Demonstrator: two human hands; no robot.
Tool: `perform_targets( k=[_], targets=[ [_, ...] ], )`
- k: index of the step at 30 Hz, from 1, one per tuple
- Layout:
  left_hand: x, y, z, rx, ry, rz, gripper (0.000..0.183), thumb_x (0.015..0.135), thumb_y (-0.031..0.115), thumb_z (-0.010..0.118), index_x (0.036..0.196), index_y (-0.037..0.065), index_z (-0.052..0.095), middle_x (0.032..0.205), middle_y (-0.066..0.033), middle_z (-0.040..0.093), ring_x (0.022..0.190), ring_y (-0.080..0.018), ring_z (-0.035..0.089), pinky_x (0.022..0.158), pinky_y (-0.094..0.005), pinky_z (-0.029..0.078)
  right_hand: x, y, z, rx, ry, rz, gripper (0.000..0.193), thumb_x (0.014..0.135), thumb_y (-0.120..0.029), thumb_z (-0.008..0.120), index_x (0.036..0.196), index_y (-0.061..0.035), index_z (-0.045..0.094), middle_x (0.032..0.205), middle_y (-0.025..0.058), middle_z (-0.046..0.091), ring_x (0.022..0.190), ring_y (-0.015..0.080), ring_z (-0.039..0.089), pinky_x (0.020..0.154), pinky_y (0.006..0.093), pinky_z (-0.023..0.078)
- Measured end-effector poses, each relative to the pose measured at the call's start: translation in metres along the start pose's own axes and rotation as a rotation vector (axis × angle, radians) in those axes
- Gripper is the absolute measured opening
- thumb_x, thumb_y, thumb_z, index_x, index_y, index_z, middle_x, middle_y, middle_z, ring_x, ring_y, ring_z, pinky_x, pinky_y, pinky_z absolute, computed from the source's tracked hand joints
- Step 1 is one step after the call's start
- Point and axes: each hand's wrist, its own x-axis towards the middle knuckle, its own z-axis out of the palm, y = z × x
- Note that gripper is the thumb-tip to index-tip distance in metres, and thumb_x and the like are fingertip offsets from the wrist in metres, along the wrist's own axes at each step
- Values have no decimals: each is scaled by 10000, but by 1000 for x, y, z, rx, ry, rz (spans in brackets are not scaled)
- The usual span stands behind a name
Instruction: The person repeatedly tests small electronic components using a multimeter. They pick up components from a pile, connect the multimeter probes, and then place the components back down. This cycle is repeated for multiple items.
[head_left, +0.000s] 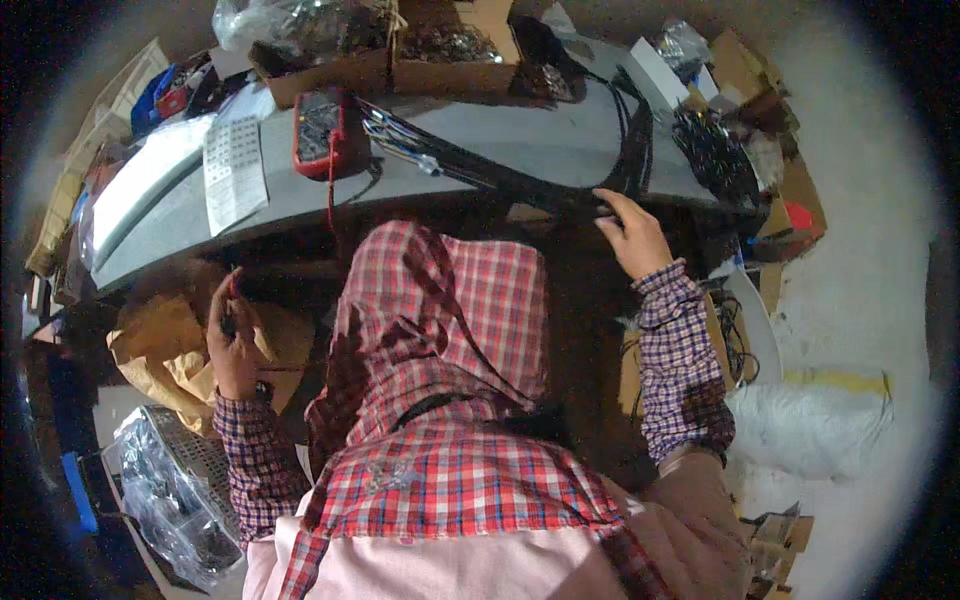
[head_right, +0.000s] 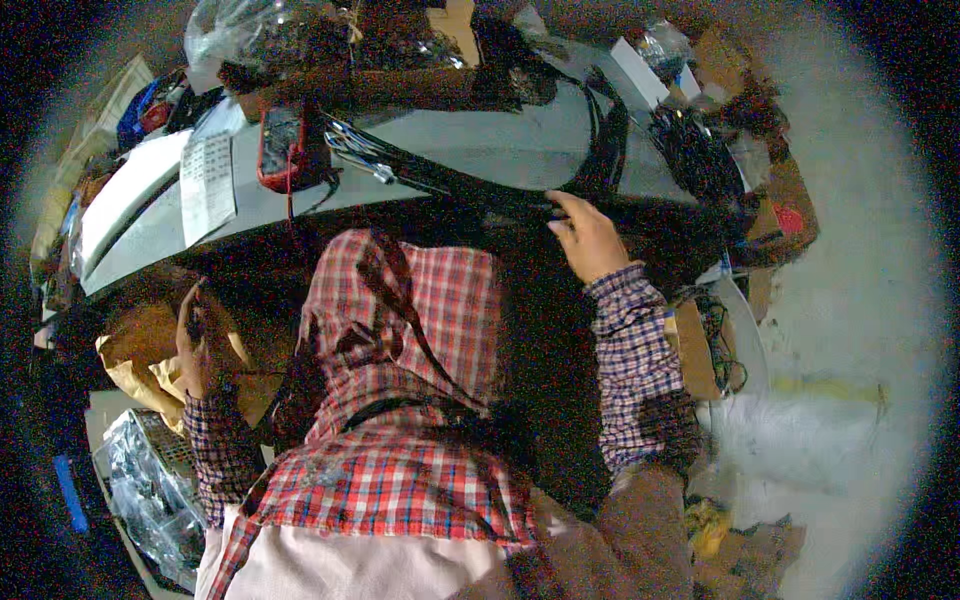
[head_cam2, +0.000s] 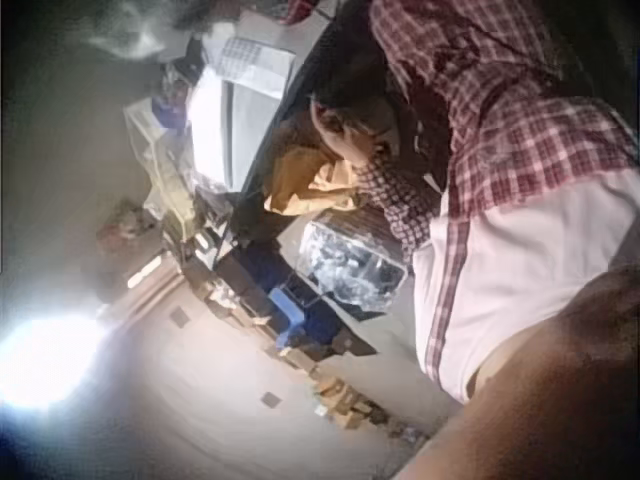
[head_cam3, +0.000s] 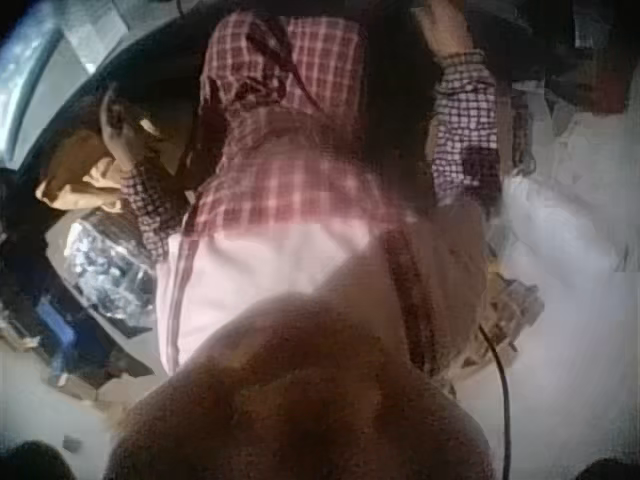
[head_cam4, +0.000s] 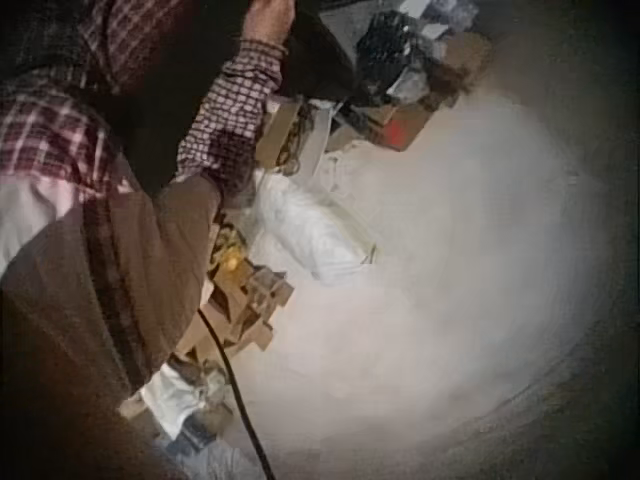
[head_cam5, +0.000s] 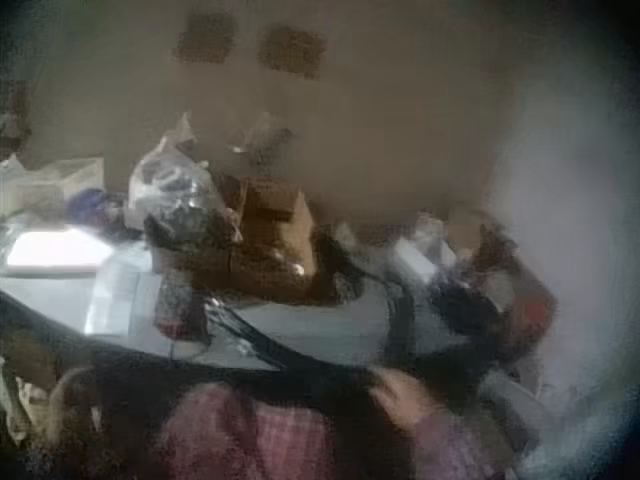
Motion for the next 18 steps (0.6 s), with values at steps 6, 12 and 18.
perform_targets(
  k=[6,12,18],
  targets=[
    [-20,9,-7,-84,-24,-140,304,995,247,466,1189,27,547,874,15,544,742,-83,477,672,-229,408,94,-90,35,40,6,-286,262,866,-170,601,1104,-61,621,1083,153,634,1026,326,598,876,386,477],
    [-8,30,6,-68,-102,-279,297,991,259,470,1165,32,552,933,-22,582,805,-93,505,738,-238,421,184,-108,114,-108,-303,-46,279,889,-277,591,1034,-48,658,1040,175,638,996,330,589,903,411,464],
    [-4,61,5,-138,-76,-295,305,990,274,447,1131,31,566,750,32,477,661,-74,396,595,-238,346,192,-106,109,293,-350,32,347,917,-295,528,1093,5,525,946,162,641,824,268,624,738,376,491]
  ],
)
